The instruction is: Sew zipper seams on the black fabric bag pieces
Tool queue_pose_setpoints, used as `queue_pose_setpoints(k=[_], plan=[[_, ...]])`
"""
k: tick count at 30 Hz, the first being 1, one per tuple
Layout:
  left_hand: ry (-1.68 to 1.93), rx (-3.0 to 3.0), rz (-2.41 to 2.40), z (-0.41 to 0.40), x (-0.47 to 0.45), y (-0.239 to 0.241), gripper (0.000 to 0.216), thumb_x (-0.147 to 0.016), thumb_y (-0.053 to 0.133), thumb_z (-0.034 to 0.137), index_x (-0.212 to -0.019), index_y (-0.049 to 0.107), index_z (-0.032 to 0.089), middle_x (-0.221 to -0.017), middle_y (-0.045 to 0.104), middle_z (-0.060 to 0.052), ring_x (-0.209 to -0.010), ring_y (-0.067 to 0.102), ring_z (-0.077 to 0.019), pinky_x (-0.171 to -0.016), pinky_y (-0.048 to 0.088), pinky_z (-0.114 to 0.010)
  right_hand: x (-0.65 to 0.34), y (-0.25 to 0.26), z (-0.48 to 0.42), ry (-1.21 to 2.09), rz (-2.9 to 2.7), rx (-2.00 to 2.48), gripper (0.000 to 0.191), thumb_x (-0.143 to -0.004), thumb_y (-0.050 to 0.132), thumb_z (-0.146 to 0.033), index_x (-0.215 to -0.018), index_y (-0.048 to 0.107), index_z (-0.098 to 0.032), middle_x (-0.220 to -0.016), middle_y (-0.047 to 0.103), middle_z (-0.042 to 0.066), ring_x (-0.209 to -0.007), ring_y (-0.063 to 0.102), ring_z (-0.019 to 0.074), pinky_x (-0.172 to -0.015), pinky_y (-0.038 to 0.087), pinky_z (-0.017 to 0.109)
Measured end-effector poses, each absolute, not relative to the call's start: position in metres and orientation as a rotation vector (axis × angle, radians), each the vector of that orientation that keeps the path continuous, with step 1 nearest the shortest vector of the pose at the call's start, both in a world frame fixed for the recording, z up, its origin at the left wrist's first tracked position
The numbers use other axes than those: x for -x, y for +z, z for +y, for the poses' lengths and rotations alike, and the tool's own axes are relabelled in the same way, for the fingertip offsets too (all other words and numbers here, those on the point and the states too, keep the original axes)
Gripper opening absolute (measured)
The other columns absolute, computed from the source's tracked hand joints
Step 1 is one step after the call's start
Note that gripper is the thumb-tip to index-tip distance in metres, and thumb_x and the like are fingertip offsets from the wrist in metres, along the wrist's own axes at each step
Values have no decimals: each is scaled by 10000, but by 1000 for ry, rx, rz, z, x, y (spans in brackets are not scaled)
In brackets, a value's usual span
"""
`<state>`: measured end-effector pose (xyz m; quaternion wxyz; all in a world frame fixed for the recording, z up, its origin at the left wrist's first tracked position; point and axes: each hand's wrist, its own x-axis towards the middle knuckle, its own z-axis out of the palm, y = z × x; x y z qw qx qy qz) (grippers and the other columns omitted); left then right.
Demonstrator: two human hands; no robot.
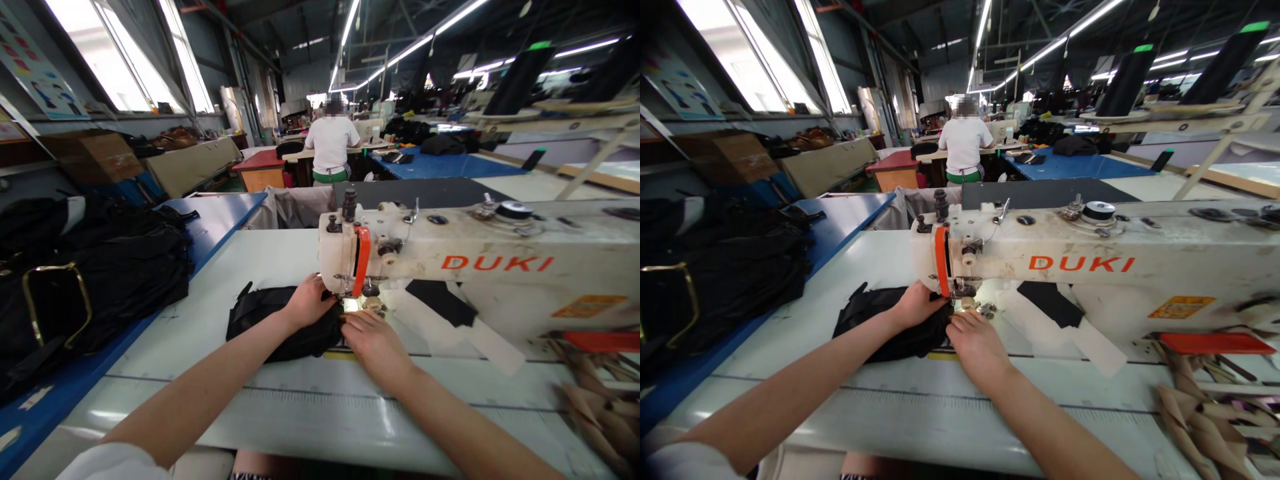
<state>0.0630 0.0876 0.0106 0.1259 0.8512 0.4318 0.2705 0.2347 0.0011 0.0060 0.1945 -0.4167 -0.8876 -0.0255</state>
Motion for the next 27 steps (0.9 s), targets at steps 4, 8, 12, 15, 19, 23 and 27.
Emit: queue_pose_setpoints(k=[4, 8, 12, 15, 19, 23, 27], plan=[[795, -2447, 1282, 90, -65, 10, 222, -722, 645, 106, -930, 662, 182, -1020, 674, -55, -1016, 595, -239, -893, 492, -355, -234, 6, 2, -77, -2475, 1182, 118, -845, 543, -85, -830, 634, -159, -976, 668, 80, -978, 574, 215, -914, 411, 354], [811, -2427, 1279, 90, -64, 9, 187, -723, 647, 125, -902, 664, 179, -979, 679, -55, -984, 605, -237, -869, 502, -351, -235, 4, 3, -81, -2480, 1177, 108, -839, 557, -89, -826, 635, -162, -980, 670, 76, -989, 571, 211, -920, 412, 347], [819, -2420, 1252, 90, -62, 9, 186, -726, 635, 127, -901, 662, 183, -991, 678, -49, -981, 604, -233, -872, 498, -347, -236, 2, 3, -93, -2490, 1165, 87, -832, 576, -102, -827, 635, -165, -972, 672, 68, -993, 573, 215, -914, 419, 354], [825, -2428, 1203, 90, -63, 9, 197, -725, 619, 121, -907, 661, 183, -1000, 677, -49, -997, 600, -231, -897, 485, -349, -236, 2, 3, -114, -2487, 1152, 78, -825, 589, -104, -842, 634, -164, -1000, 668, 71, -994, 573, 220, -912, 421, 363], [815, -2435, 1150, 89, -64, 14, 224, -705, 606, 85, -903, 654, 178, -978, 676, -45, -1000, 598, -226, -915, 472, -341, -236, 1, 3, -93, -2481, 1117, 76, -826, 591, -102, -828, 626, -170, -988, 669, 65, -1035, 560, 226, -937, 411, 375], [871, -2449, 1203, 71, -50, 27, 230, -744, 609, 121, -965, 613, 185, -1047, 637, -51, -1013, 579, -221, -916, 464, -349, -237, 3, 0, -46, -2477, 1041, 128, -817, 570, -62, -845, 622, -175, -970, 667, 57, -967, 587, 206, -931, 428, 373], [992, -2421, 1534, 38, -13, 32, 215, -823, 567, 182, -1036, 547, 199, -1094, 589, -58, -1041, 542, -219, -943, 433, -377, -236, 8, -5, -41, -2477, 1026, 147, -816, 541, -52, -856, 621, -168, -975, 663, 76, -941, 595, 214, -892, 465, 380]])
